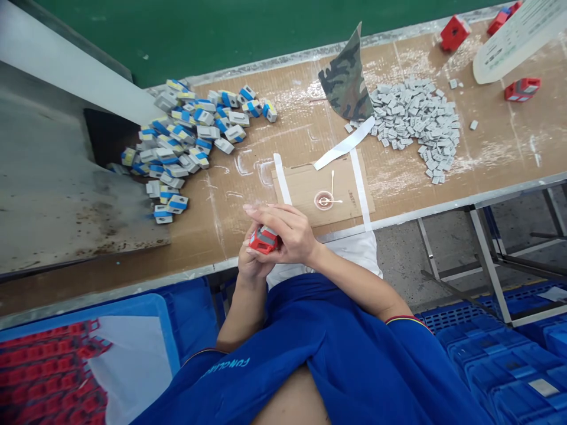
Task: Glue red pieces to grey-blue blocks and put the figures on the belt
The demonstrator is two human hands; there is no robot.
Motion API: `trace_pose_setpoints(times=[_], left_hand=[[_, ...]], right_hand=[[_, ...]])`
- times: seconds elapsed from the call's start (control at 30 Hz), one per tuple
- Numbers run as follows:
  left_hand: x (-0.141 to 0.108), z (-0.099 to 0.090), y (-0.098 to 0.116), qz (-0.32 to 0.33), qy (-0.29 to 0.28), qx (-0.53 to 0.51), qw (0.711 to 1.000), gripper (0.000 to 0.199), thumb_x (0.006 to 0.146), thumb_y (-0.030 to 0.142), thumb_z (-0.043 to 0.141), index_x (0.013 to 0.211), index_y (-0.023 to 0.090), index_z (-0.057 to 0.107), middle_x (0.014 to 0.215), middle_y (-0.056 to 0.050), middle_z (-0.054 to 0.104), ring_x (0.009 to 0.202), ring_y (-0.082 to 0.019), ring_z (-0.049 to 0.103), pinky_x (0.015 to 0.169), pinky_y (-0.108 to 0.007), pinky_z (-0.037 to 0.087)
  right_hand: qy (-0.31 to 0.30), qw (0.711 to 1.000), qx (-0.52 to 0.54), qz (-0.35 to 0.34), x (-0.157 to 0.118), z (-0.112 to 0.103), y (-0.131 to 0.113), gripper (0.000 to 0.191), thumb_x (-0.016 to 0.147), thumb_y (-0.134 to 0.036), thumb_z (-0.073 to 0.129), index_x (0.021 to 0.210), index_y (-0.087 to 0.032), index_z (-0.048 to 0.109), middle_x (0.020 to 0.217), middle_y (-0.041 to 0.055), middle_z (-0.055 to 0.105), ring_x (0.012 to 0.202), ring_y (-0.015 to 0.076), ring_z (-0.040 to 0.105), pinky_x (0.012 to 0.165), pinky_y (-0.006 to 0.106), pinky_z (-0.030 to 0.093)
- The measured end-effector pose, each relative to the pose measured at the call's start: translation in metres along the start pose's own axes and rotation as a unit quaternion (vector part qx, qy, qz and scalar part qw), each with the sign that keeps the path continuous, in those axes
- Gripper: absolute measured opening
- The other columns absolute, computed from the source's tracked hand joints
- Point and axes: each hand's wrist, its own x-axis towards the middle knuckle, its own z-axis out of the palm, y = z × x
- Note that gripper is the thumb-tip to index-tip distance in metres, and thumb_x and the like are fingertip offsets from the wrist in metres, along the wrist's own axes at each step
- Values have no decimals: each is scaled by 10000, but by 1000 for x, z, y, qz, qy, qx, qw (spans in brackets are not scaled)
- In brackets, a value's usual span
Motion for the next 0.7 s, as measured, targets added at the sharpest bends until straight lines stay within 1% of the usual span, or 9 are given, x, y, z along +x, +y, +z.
trace_pose_setpoints(times=[0.13, 0.2, 0.33, 0.43, 0.5, 0.6, 0.7], left_hand=[[0, -1, 1, 12, 10, 13, 1000, 686, 552, 663, 1019, 1054, 234, 832, 939, -29, 807, 790, -160, 758, 781, -248, 649], [1, -1, 2, 10, 6, 15, 1000, 658, 561, 655, 1019, 1035, 234, 839, 946, -29, 811, 785, -150, 760, 773, -235, 650], [0, -2, 4, 0, -3, 15, 1000, 693, 560, 659, 1020, 1075, 231, 839, 1003, -46, 823, 821, -154, 775, 801, -229, 652], [0, -1, 5, -5, 1, 21, 1000, 703, 555, 642, 1027, 1099, 241, 836, 979, -39, 822, 817, -162, 776, 799, -235, 654], [0, 1, 5, -11, 5, 16, 1000, 707, 531, 610, 1046, 1094, 239, 833, 974, -32, 818, 796, -153, 767, 781, -224, 648], [0, 3, 4, -21, 17, 1, 1000, 745, 507, 615, 1052, 1088, 209, 821, 970, -51, 808, 782, -163, 758, 756, -232, 643], [0, 2, 3, -29, 30, -5, 999, 788, 478, 597, 1065, 1103, 193, 807, 911, -51, 785, 769, -182, 754, 751, -255, 644]], right_hand=[[-11, 1000, -11, 15, 2, 1, -1, 674, 1029, -698, 500, 1382, -157, 692, 1288, 176, 826, 1142, 257, 824, 1006, 442, 690], [-25, 999, -10, 22, 0, 2, 0, 683, 1021, -706, 508, 1380, -157, 699, 1279, 179, 829, 1120, 256, 828, 1013, 446, 687], [-67, 997, 2, 49, -5, 2, 1, 709, 982, -731, 570, 1409, -177, 690, 1312, 182, 816, 1163, 280, 816, 1040, 481, 674], [-66, 996, 32, 51, -8, 2, 2, 739, 959, -705, 638, 1459, -162, 650, 1361, 207, 789, 1216, 305, 797, 1081, 514, 653], [-65, 996, 32, 45, -9, 1, 2, 731, 978, -694, 610, 1473, -156, 637, 1379, 210, 779, 1236, 302, 790, 1092, 511, 649], [-72, 996, 20, 48, -8, 0, 2, 712, 1000, -705, 550, 1462, -171, 644, 1381, 195, 783, 1239, 286, 790, 1068, 496, 662], [-75, 995, 43, 54, -5, -1, 2, 734, 975, -712, 599, 1470, -171, 631, 1371, 199, 787, 1233, 299, 789, 1066, 521, 660]])
